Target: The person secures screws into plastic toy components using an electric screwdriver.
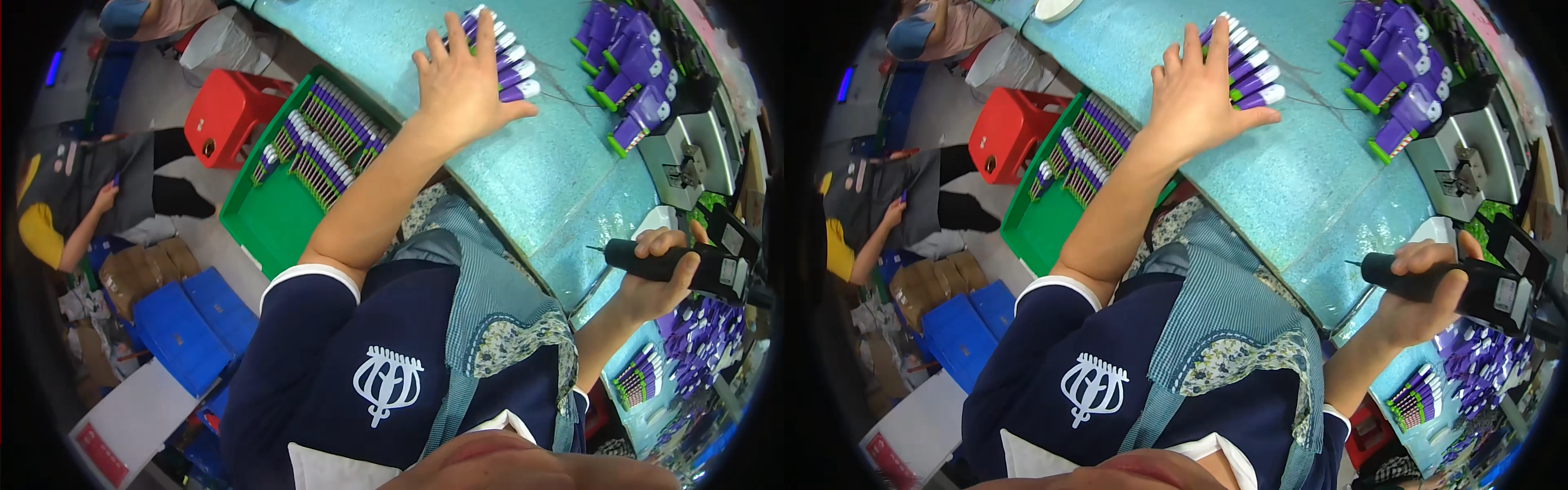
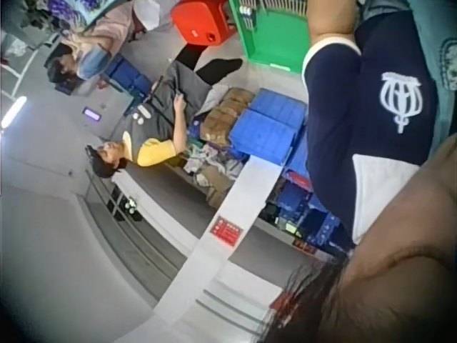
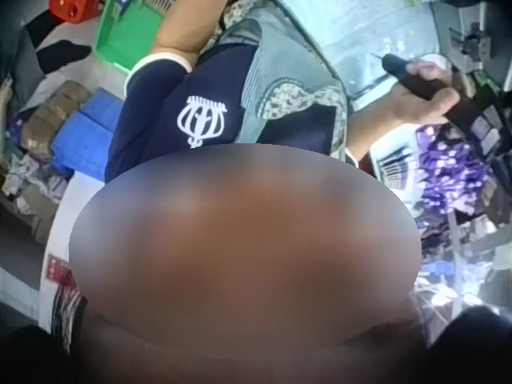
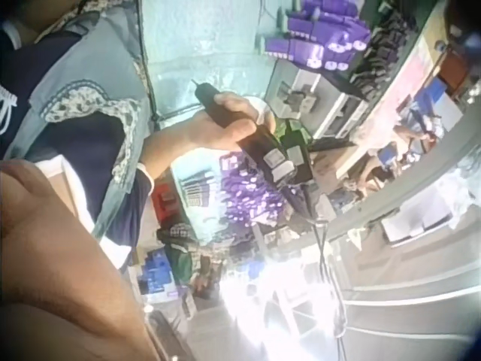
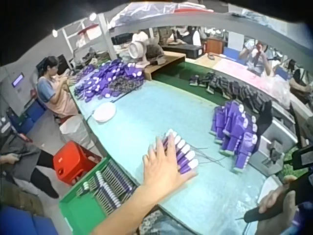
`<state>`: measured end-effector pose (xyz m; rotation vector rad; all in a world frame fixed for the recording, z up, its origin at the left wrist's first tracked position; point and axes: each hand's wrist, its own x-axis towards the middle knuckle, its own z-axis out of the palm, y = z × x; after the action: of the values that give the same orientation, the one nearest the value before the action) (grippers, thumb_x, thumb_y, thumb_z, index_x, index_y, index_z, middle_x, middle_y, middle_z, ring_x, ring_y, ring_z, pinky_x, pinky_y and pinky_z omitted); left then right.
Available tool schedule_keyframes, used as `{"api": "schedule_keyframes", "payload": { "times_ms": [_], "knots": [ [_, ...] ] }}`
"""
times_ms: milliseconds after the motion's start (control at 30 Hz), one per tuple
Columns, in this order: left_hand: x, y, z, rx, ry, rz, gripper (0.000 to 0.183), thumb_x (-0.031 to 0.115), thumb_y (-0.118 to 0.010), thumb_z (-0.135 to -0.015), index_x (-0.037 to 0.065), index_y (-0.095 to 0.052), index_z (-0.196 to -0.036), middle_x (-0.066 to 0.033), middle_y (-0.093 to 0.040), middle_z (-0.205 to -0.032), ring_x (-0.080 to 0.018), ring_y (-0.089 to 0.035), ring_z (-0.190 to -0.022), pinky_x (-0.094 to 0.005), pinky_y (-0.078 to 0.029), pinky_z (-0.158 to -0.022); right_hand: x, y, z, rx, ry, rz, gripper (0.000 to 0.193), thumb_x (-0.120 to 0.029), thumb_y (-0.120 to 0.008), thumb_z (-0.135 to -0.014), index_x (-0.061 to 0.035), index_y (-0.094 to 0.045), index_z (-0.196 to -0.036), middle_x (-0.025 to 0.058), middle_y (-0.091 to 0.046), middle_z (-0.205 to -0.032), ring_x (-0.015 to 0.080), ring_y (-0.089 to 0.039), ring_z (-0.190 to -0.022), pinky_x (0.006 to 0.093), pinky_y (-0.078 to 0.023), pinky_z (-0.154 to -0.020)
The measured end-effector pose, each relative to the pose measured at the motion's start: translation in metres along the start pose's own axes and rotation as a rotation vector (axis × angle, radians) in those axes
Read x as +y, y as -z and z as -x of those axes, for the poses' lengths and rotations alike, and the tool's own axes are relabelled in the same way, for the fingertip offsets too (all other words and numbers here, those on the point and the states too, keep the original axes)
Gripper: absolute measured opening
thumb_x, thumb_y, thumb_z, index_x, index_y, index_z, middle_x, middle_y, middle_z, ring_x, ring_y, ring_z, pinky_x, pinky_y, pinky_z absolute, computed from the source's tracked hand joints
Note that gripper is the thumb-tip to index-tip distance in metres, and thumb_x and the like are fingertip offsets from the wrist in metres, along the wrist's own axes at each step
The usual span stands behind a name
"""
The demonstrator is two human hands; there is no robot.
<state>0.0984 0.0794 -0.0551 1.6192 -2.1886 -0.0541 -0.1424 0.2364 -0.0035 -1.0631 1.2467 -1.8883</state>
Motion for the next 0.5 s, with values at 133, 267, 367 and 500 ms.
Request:
{"api": "schedule_keyframes", "payload": {
  "times_ms": [133, 267, 367, 500],
  "knots": [
    [-0.041, 0.040, 0.029, 0.268, -0.093, 0.367, 0.059, 0.032, -0.079, -0.074, 0.000, -0.055, -0.117, -0.0178, -0.057, -0.115, -0.0318, -0.054, -0.106, -0.0390, -0.042, -0.092, -0.006, 0.015, 0.002, -0.030, -0.022, -0.036, 0.049, -0.037, -0.046, -0.096, 0.0020, -0.040, -0.124, 0.0085, -0.054, -0.074, 0.0170, -0.047, -0.062, 0.0311, -0.039, -0.061],
    [-0.160, 0.010, 0.169, -0.089, 0.519, 0.295, 0.024, 0.015, -0.072, -0.077, 0.002, -0.056, -0.090, -0.0093, -0.061, -0.077, -0.0201, -0.060, -0.070, -0.0322, -0.048, -0.065, -0.005, 0.026, -0.002, -0.054, -0.055, -0.010, 0.046, -0.038, -0.045, -0.096, -0.0002, -0.043, -0.123, 0.0077, -0.054, -0.075, 0.0161, -0.046, -0.062, 0.0304, -0.038, -0.061],
    [-0.195, -0.018, 0.318, -0.543, 0.463, -0.110, 0.037, 0.028, -0.073, -0.075, 0.001, -0.055, -0.091, -0.0145, -0.063, -0.084, -0.0345, -0.063, -0.078, -0.0423, -0.051, -0.069, -0.009, 0.024, 0.001, -0.046, -0.097, 0.012, 0.046, -0.038, -0.045, -0.096, -0.0008, -0.043, -0.123, 0.0075, -0.054, -0.074, 0.0166, -0.047, -0.063, 0.0318, -0.038, -0.063],
    [-0.173, -0.028, 0.356, -0.700, 0.527, -0.250, 0.038, 0.029, -0.073, -0.075, -0.001, -0.056, -0.091, -0.0163, -0.062, -0.085, -0.0353, -0.064, -0.080, -0.0431, -0.053, -0.069, -0.013, 0.016, 0.003, -0.112, -0.109, -0.006, 0.045, -0.038, -0.046, -0.096, -0.0010, -0.044, -0.122, 0.0075, -0.053, -0.073, 0.0169, -0.047, -0.063, 0.0323, -0.038, -0.065]
  ]
}}
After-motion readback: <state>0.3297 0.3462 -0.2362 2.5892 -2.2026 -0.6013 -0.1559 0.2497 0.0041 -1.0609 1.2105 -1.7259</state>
